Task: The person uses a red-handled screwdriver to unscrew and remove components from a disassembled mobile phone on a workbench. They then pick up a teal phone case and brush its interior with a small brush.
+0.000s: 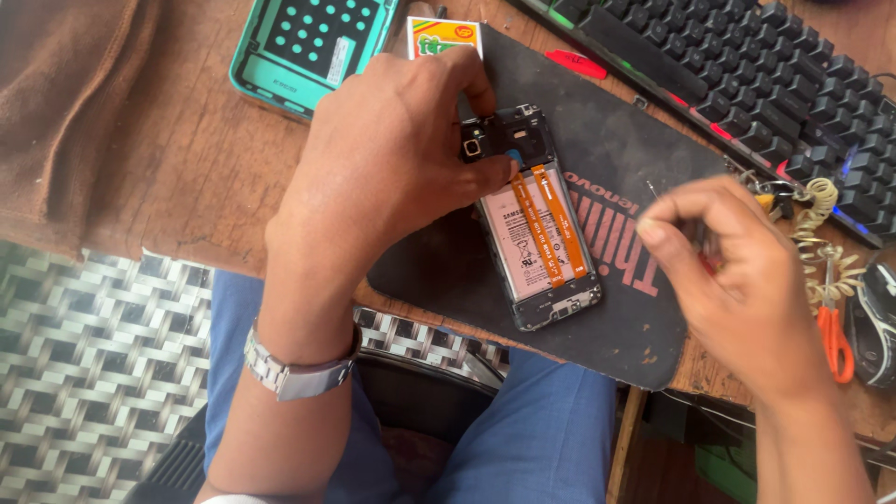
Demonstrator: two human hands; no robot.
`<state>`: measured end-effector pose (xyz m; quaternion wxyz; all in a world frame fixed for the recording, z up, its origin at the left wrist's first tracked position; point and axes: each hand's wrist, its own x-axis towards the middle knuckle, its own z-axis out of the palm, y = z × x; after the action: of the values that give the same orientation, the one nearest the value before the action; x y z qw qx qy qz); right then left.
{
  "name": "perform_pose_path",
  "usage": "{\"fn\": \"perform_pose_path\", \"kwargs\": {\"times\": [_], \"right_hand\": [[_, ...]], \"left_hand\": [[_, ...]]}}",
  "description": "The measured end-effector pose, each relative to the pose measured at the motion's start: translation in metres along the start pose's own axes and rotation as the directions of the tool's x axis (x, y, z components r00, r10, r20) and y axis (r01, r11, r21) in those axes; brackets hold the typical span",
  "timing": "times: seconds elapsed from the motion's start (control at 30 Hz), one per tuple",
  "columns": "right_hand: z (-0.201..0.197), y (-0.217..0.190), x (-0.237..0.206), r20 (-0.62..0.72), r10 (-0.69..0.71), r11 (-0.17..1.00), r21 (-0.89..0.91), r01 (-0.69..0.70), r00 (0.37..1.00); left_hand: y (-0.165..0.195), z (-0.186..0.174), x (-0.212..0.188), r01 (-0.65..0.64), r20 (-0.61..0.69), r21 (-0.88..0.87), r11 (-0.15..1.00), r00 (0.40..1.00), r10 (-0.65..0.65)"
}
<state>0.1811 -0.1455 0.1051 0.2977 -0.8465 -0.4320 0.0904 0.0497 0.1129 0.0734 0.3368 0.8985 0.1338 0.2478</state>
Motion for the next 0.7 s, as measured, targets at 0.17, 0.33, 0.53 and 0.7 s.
{"fn": "perform_pose_path", "kwargs": {"times": [0.17, 0.33, 0.53, 0.7], "right_hand": [[0.004, -0.002, -0.029, 0.093, 0.164, 0.879, 0.439, -0.188, 0.982], [0.017, -0.006, -0.041, 0.056, 0.145, 0.896, 0.415, -0.155, 0.988], [0.032, -0.016, -0.046, -0.037, 0.261, 0.883, 0.412, -0.223, 0.965], [0.042, -0.018, -0.044, -0.066, 0.185, 0.904, 0.403, -0.143, 0.981]], "left_hand": [[-0.001, 0.001, -0.004, -0.044, 0.001, -0.018, 0.999, 0.999, 0.044], [0.001, 0.002, -0.005, -0.275, -0.06, -0.064, 0.959, 0.961, 0.271], [0.01, 0.014, -0.003, -0.325, 0.012, -0.119, 0.938, 0.944, 0.329], [0.02, 0.034, -0.007, -0.328, 0.106, -0.107, 0.939, 0.935, 0.339]]}}
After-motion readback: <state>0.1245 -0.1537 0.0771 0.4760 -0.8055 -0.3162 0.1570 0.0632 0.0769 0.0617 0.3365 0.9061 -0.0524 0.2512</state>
